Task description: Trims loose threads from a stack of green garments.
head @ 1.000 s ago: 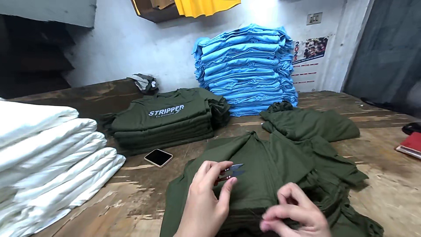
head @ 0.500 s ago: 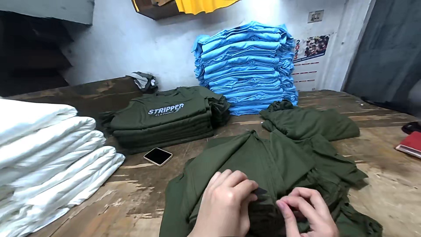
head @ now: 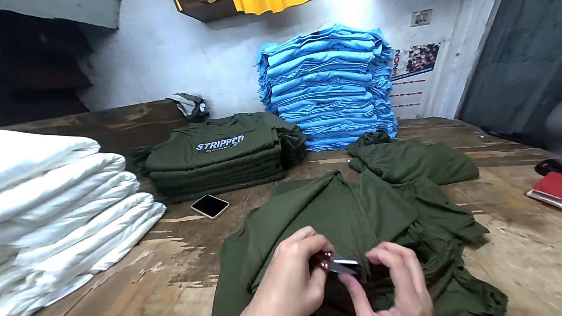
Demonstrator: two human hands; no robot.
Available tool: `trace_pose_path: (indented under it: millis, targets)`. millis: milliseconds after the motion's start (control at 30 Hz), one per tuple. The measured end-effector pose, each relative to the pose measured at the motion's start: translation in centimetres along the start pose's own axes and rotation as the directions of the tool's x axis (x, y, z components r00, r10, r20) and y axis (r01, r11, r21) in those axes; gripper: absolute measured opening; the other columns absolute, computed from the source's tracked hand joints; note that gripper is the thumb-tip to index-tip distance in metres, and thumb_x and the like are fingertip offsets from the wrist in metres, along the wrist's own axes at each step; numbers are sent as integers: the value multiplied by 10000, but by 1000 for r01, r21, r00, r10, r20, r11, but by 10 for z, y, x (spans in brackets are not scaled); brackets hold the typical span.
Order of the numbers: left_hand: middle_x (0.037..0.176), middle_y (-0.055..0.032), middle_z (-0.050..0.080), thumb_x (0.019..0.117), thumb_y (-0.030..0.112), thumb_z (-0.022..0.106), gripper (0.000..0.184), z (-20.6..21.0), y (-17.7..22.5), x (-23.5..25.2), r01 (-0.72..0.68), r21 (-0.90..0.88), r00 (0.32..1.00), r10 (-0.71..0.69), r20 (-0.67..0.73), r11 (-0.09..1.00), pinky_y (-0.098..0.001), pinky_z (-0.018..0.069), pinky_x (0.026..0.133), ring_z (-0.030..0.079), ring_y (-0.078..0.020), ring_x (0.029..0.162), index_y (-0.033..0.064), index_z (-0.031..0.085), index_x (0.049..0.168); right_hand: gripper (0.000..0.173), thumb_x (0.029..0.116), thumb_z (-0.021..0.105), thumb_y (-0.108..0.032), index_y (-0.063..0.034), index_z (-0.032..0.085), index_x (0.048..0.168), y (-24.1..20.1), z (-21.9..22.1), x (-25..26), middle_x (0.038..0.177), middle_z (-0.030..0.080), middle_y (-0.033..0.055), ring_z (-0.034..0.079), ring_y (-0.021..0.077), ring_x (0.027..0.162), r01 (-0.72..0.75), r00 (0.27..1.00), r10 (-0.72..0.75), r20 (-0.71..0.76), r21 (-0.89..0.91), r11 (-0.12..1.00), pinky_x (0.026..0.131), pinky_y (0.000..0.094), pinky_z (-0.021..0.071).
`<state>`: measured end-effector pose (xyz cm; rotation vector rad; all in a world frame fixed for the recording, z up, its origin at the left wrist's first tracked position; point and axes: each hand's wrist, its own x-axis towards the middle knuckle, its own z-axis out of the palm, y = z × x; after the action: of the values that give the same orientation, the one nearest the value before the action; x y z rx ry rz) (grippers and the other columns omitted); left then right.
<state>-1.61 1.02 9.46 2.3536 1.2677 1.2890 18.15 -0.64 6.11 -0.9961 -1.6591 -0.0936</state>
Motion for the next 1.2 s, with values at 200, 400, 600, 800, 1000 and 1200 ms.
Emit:
trace_pose_path:
  millis: [200,400,600,800,1000,1200]
  targets:
    - [897,57,693,996,171,602,117,-8,1,22,224,-213,975,-216,58,951,-208,547,728,650,-21,805,138,706,1038,250,951,597,57,48,605,1200,13,41,30,980,751,61,722,108,846,-160,981,188,38,704,692,695,241,606]
    - [854,45,697,996,159,621,174,-6,-6,32,370,-350,929,-334,161,860,-221,536,667,647,-57,728,143,674,1161,111,939,741,-335,-252,776,1003,25,33,16,936,700,-49,626,71,928,210,969,-190,-160,123,970,933,327,452]
    - [876,39,713,996,147,628,169,-5,-2,30,344,-373,938,-296,180,862,-208,540,675,652,-42,736,136,698,1150,336,895,780,-437,-196,658,1095,24,30,12,1103,618,-10,603,96,1097,120,986,-88,-138,242,963,956,282,520]
    - [1032,79,734,878,376,768,300,-3,-5,-1,12,-11,992,-13,-128,1000,-264,574,829,671,-40,948,216,784,1131,76,981,674,-150,-189,739,977,27,23,0,972,664,-64,634,42,975,246,958,-210,-197,181,952,946,239,517]
    - [1022,29,712,969,222,691,169,19,2,-16,-316,467,832,478,-281,826,-361,414,878,592,-155,931,235,745,1128,54,986,678,-167,-174,731,996,19,20,-11,991,654,-50,619,54,1009,267,953,-239,-186,147,952,978,244,486]
    - [968,16,729,982,205,639,157,20,-10,-8,-358,563,791,562,-241,745,-336,405,736,572,-159,805,194,762,1079,178,943,702,-325,-167,689,1025,22,15,-13,1037,635,-37,613,42,1068,100,988,-62,-145,272,957,954,214,519]
